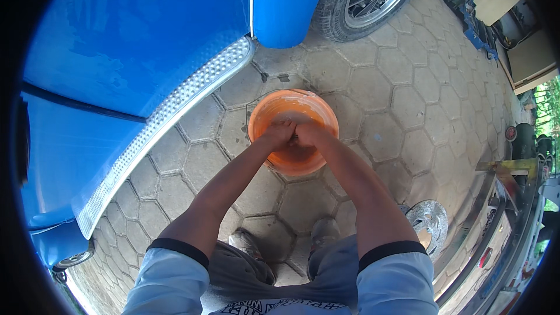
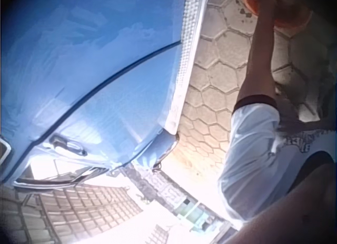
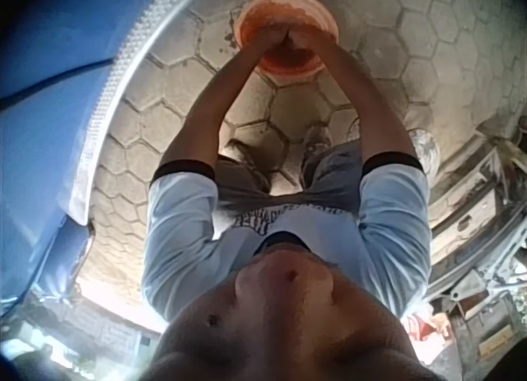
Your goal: The person sands the exterior panels of a car using sandpaper, dipping the sandpaper into a bucket of water and sanding various areas across the vehicle's body.
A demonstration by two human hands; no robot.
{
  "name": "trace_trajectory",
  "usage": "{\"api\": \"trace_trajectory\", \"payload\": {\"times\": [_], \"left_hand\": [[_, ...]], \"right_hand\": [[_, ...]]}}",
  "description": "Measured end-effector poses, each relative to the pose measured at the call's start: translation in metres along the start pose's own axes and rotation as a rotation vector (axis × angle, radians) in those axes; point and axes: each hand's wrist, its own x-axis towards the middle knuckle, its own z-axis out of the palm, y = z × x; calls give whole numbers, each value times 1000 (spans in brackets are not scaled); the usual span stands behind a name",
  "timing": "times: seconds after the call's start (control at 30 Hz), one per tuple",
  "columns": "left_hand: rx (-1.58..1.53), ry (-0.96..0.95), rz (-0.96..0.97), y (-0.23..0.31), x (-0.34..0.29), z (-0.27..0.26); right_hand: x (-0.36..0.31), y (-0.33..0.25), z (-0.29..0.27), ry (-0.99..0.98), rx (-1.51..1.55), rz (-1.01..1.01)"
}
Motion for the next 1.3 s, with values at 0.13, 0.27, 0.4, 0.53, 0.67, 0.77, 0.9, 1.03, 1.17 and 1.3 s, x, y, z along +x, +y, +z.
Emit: {"api": "trace_trajectory", "payload": {"times": [0.13,0.27,0.4,0.53,0.67,0.77,0.9,1.03,1.17,1.3], "left_hand": [[-67,-103,-97,7,5,-5],[-157,-14,-126,-34,13,21],[-111,-37,-94,-22,15,18],[-292,-67,-114,-15,2,-25],[-457,107,-97,0,3,-85],[-467,232,-85,-7,-11,-115],[-612,318,-61,6,-24,-156],[-582,405,-8,3,-38,-181],[-614,428,-29,7,-51,-201],[-586,525,18,14,-58,-211]], "right_hand": [[1,11,9,-32,-16,52],[8,-9,18,133,-150,-62],[1,6,6,42,-149,-32],[-20,-16,-34,8,-80,51],[-36,2,-64,157,-93,15],[-52,-12,-92,272,-68,-57],[-80,-19,-113,406,151,-7],[-97,-40,-132,455,247,-12],[-105,-51,-135,534,306,-65],[-103,-51,-130,626,359,-118]]}}
